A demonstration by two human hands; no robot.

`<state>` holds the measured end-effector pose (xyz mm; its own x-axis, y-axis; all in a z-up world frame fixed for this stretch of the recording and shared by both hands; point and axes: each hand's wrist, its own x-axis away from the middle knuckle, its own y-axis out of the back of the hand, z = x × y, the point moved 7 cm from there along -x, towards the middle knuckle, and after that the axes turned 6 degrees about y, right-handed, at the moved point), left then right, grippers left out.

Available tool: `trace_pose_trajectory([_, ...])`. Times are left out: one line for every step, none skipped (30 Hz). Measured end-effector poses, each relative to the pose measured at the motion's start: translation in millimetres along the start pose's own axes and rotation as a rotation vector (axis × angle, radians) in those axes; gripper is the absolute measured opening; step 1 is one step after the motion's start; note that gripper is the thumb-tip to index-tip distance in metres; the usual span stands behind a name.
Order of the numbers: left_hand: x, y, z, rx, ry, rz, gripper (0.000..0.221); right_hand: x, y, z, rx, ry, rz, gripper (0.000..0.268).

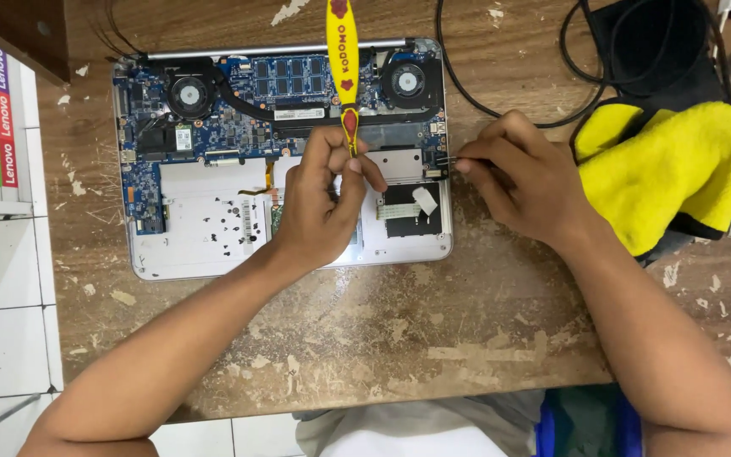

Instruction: Reinstalling internal components into a laptop chassis, including cleaning parts and connecting ribbon cables.

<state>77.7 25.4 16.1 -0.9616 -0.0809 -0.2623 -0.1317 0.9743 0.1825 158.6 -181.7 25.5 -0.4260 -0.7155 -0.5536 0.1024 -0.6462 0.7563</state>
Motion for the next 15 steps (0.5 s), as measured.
trace_pose_trajectory([-1, 0, -1, 0.000, -0.002, 0.002, 0.013, -2, 0, 1, 0.002, -0.001, -0.002, 0.004])
trace_pose_trajectory([-1, 0, -1, 0.006, -0.008, -0.002, 0.014, -3, 1, 3, -0.006, 0.004, 0.000, 0.004])
trace_pose_trajectory([-1, 1, -2, 0.011, -0.013, -0.006, 0.015, -5, 1, 5, -0.014, 0.008, 0.001, 0.004])
trace_pose_trajectory([0, 0, -2, 0.010, -0.012, -0.006, 0.015, -5, 1, 6, -0.016, 0.008, 0.001, 0.004])
trace_pose_trajectory([0, 0, -2, 0.013, -0.017, -0.010, 0.016, -5, 1, 6, -0.006, 0.001, 0.008, 0.005])
trace_pose_trajectory([1, 0, -1, 0.018, -0.022, -0.014, 0.018, -5, 1, 5, 0.005, -0.006, 0.015, 0.007])
trace_pose_trajectory([1, 0, 2, 0.019, -0.020, -0.014, 0.018, -5, 1, 6, 0.005, -0.007, 0.016, 0.007])
trace_pose_trajectory([1, 0, 5, 0.027, -0.024, -0.015, 0.020, -5, 1, 6, 0.015, -0.005, 0.021, 0.006])
trace_pose_trajectory([1, 0, 8, 0.035, -0.027, -0.016, 0.022, -6, 1, 7, 0.025, -0.003, 0.026, 0.005])
trace_pose_trajectory([1, 1, 9, 0.036, -0.028, -0.016, 0.022, -6, 1, 8, 0.026, -0.003, 0.026, 0.005])
trace_pose_trajectory([1, 1, 10, 0.044, -0.027, -0.020, 0.023, -7, 0, 8, 0.016, -0.007, 0.031, 0.005])
trace_pose_trajectory([2, 2, 11, 0.051, -0.024, -0.024, 0.024, -8, -1, 9, 0.005, -0.011, 0.036, 0.005])
trace_pose_trajectory([2, 2, 11, 0.051, -0.024, -0.025, 0.024, -7, -1, 9, 0.004, -0.010, 0.036, 0.005])
trace_pose_trajectory([3, 3, 12, 0.059, -0.014, -0.028, 0.026, -7, -3, 8, -0.014, -0.026, 0.056, 0.003])
trace_pose_trajectory([3, 3, 13, 0.068, -0.005, -0.030, 0.028, -7, -5, 7, -0.032, -0.041, 0.077, 0.002])
